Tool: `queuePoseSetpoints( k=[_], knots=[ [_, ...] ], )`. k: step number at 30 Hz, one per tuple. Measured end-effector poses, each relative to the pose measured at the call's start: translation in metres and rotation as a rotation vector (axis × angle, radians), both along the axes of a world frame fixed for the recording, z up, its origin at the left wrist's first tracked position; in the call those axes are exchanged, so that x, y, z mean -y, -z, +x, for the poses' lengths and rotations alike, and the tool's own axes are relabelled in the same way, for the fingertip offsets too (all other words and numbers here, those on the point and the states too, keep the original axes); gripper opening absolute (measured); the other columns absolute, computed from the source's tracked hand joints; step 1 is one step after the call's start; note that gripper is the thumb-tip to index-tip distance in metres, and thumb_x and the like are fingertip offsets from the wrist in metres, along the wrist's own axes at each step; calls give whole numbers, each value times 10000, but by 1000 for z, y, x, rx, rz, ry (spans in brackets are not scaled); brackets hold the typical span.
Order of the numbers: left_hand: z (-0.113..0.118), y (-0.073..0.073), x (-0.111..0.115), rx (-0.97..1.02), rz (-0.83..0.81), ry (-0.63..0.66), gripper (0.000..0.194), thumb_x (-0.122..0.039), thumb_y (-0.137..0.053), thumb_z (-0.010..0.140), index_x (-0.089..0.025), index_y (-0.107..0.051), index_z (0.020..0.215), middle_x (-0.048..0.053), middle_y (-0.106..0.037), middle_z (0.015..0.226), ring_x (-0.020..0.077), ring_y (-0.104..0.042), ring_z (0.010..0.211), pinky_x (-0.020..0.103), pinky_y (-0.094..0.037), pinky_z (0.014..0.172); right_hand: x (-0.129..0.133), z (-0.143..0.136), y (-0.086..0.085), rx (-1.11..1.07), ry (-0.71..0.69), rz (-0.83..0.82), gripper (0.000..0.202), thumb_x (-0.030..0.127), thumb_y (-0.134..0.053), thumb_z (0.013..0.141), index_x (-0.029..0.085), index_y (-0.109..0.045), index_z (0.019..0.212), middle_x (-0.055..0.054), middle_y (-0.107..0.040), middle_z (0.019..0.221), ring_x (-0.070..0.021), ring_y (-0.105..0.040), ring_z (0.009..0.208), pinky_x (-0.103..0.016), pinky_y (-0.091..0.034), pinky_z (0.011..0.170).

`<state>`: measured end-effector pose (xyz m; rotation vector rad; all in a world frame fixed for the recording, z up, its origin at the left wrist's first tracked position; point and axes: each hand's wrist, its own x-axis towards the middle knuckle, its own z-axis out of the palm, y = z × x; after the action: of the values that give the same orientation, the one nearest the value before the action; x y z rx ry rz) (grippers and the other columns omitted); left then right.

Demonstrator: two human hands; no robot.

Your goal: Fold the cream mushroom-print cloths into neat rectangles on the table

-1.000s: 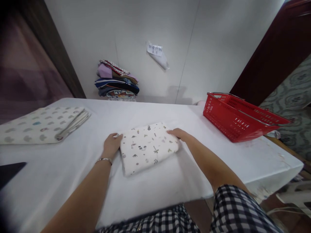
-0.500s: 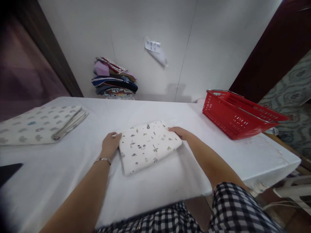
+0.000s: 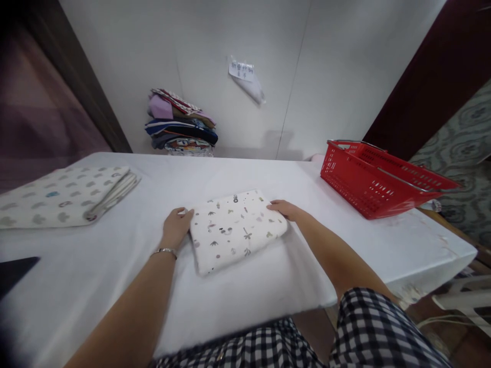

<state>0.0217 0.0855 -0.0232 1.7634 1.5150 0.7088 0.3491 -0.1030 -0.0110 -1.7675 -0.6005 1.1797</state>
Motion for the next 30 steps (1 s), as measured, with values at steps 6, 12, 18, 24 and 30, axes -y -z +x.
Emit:
queuePoseSetpoints(
  k=[6, 12, 18, 24, 30],
  knots=[
    [0, -2, 1, 1, 10, 3, 479, -432, -549, 814, -146, -554, 1198, 125, -682, 1066, 264, -613, 1018, 372, -450, 915, 5, -4, -4, -18, -12, 30, 343, 360, -681, 775, 171, -632, 1058, -130, -675, 1127, -261, -647, 1002, -380, -552, 835],
    [0, -1, 1, 9, 9, -4, 480, -422, -546, 816, -143, -548, 1206, 126, -680, 1071, 260, -614, 1015, 369, -448, 919, 5, -8, 4, 111, 113, 23, 317, 345, -708, 745, 176, -650, 1007, -116, -697, 1068, -249, -662, 938, -356, -558, 772],
    [0, 3, -1, 27, 20, -9, 477, -450, -530, 821, -150, -556, 1190, 123, -685, 1065, 261, -622, 994, 383, -456, 908, 18, -11, 5, 111, 146, 90, 311, 436, -594, 814, 178, -644, 981, -109, -709, 1007, -224, -673, 864, -334, -554, 723],
    [0, -2, 4, -17, 120, 0, 442, -426, -490, 848, -140, -565, 1178, 131, -679, 1063, 270, -615, 994, 402, -461, 901, 37, -26, 6, 771, 148, 116, 397, 428, -545, 838, 210, -616, 1162, -90, -637, 1202, -249, -596, 1086, -408, -461, 958],
    [4, -8, 17, -9, 562, 182, 402, -381, -409, 886, -182, -569, 1197, 106, -598, 1245, 246, -505, 1184, 391, -377, 1028, 17, -72, -5, 1197, -310, 267, 518, 444, -469, 886, 220, -490, 1353, -71, -415, 1454, -266, -280, 1385, -452, -227, 1135]
  ],
)
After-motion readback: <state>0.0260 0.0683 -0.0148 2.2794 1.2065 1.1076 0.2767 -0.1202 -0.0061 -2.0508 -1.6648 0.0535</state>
